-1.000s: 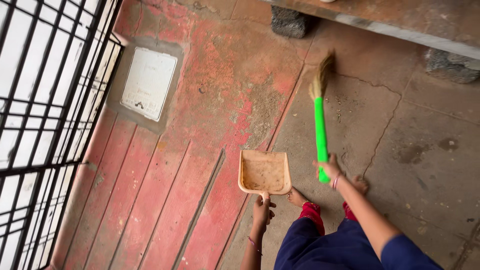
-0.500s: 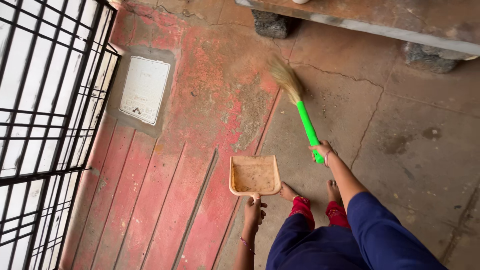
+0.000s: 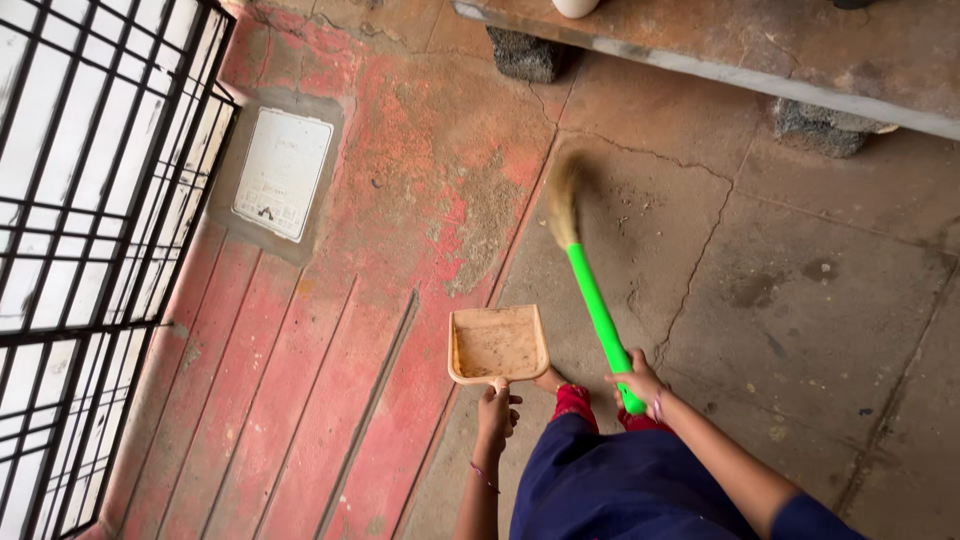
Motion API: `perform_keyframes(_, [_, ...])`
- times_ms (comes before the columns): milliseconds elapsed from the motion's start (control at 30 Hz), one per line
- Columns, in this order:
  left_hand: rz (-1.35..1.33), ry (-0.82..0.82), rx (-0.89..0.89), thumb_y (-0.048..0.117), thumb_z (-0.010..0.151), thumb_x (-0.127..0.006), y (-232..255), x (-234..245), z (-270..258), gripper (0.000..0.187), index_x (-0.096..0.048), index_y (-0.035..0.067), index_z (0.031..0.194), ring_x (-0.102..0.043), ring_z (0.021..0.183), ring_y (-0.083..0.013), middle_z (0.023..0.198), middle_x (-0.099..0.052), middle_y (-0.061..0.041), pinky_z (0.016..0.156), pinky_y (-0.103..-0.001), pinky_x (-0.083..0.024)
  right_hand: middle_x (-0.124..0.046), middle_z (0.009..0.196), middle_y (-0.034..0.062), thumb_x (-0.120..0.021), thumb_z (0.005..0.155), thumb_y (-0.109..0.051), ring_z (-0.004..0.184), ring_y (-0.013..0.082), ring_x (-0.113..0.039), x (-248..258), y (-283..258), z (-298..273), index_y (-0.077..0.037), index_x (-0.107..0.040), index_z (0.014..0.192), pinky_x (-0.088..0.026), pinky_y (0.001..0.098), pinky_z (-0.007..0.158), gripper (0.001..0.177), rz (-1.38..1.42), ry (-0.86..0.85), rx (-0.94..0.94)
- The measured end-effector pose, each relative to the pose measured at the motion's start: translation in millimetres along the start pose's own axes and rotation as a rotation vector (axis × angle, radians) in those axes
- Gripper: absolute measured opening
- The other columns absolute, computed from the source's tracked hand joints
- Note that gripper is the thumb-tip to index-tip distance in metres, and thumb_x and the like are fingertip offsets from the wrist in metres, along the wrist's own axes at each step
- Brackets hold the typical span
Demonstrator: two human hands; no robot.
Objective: The person sweeps debris from a balcony floor into a dustpan using a broom and then empties the contents of the dustpan into a red bucket.
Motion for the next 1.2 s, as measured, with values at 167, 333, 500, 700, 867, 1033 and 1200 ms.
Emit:
perform_keyframes(167, [0.025, 0.047, 0.012, 0.037, 0.103, -0.053, -19.2, -6.3, -7.9, 0.042, -0.056, 0.003, 0.127, -0.048, 0.047, -0.0148, 0.086, -0.067, -0.012, 0.041, -0.029, -0.038, -0.068, 0.083, 0.0131, -0.082, 0.080, -0.002, 0.060, 0.0204, -0.066, 32.2, -38.6, 36.6, -0.007, -0.042, 0.137, -0.054, 0.0355, 0.047, 0.070, -0.391, 0.125, 0.034])
perform_keyframes(333, [0.014, 0.044, -0.023, 0.032, 0.103, -0.053, -32.2, -7.3, -22.3, 0.038, -0.056, 0.002, 0.126, -0.051, 0.051, -0.0138, 0.088, -0.068, -0.012, 0.044, -0.030, -0.041, -0.065, 0.082, 0.0168, -0.078, 0.083, -0.004, 0.057, 0.0240, -0.062, 74.0, -27.4, 18.1, -0.005, -0.039, 0.137, -0.051, 0.0395, 0.044, 0.067, -0.157, 0.147, -0.018])
perform_keyframes(500, [-0.016, 0.057, 0.008, 0.031, 0.102, -0.053, -47.6, -18.2, -31.9, 0.035, -0.058, 0.003, 0.123, -0.051, 0.051, -0.0148, 0.087, -0.068, -0.012, 0.043, -0.030, -0.041, -0.058, 0.079, 0.0155, -0.075, 0.085, -0.004, 0.054, 0.0219, -0.057, 112.8, -11.7, -19.4, -0.007, -0.028, 0.135, -0.048, 0.0406, 0.041, 0.069, 0.028, 0.140, 0.062])
perform_keyframes(700, [-0.065, 0.034, 0.026, 0.033, 0.102, -0.053, -62.4, -40.8, -43.8, 0.032, -0.057, 0.006, 0.120, -0.049, 0.051, -0.0142, 0.085, -0.067, -0.013, 0.042, -0.028, -0.040, -0.061, 0.081, 0.0151, -0.079, 0.081, -0.006, 0.054, 0.0236, -0.059, 182.4, 25.3, -90.1, -0.016, -0.033, 0.134, -0.050, 0.0420, 0.043, 0.071, -0.462, 0.179, 0.024])
perform_keyframes(867, [-0.065, 0.022, 0.000, 0.032, 0.102, -0.054, -81.8, -57.9, -55.1, 0.032, -0.059, 0.006, 0.120, -0.050, 0.051, -0.0130, 0.086, -0.068, -0.012, 0.041, -0.028, -0.039, -0.068, 0.086, 0.0160, -0.083, 0.078, -0.006, 0.054, 0.0225, -0.061, 229.1, 33.9, -108.1, -0.015, -0.046, 0.135, -0.050, 0.0404, 0.045, 0.068, -0.535, 0.215, -0.043])
perform_keyframes(1033, [-0.033, 0.048, -0.001, 0.031, 0.103, -0.054, -99.4, -64.6, -64.9, 0.033, -0.057, 0.002, 0.119, -0.049, 0.049, -0.0152, 0.085, -0.068, -0.014, 0.041, -0.029, -0.040, -0.072, 0.086, 0.0201, -0.083, 0.080, -0.007, 0.058, 0.0261, -0.066, 253.5, 17.4, -93.3, -0.014, -0.043, 0.141, -0.052, 0.0416, 0.047, 0.073, -0.684, 0.333, -0.029])
perform_keyframes(1200, [0.029, 0.030, -0.055, 0.032, 0.102, -0.053, -113.7, -64.2, -78.8, 0.035, -0.056, 0.003, 0.122, -0.050, 0.049, -0.0139, 0.087, -0.069, -0.013, 0.041, -0.030, -0.040, -0.074, 0.087, 0.0149, -0.086, 0.079, -0.010, 0.057, 0.0237, -0.069, 272.4, 1.8, -96.3, -0.012, -0.046, 0.138, -0.053, 0.0379, 0.050, 0.071, -0.873, 0.348, 0.073])
Point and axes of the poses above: each hand's wrist, its own z-axis towards the middle knuckle, its own x-axis out of the back of the hand, y = z × x, the point moved 4 cm from there along z, towards the middle knuckle
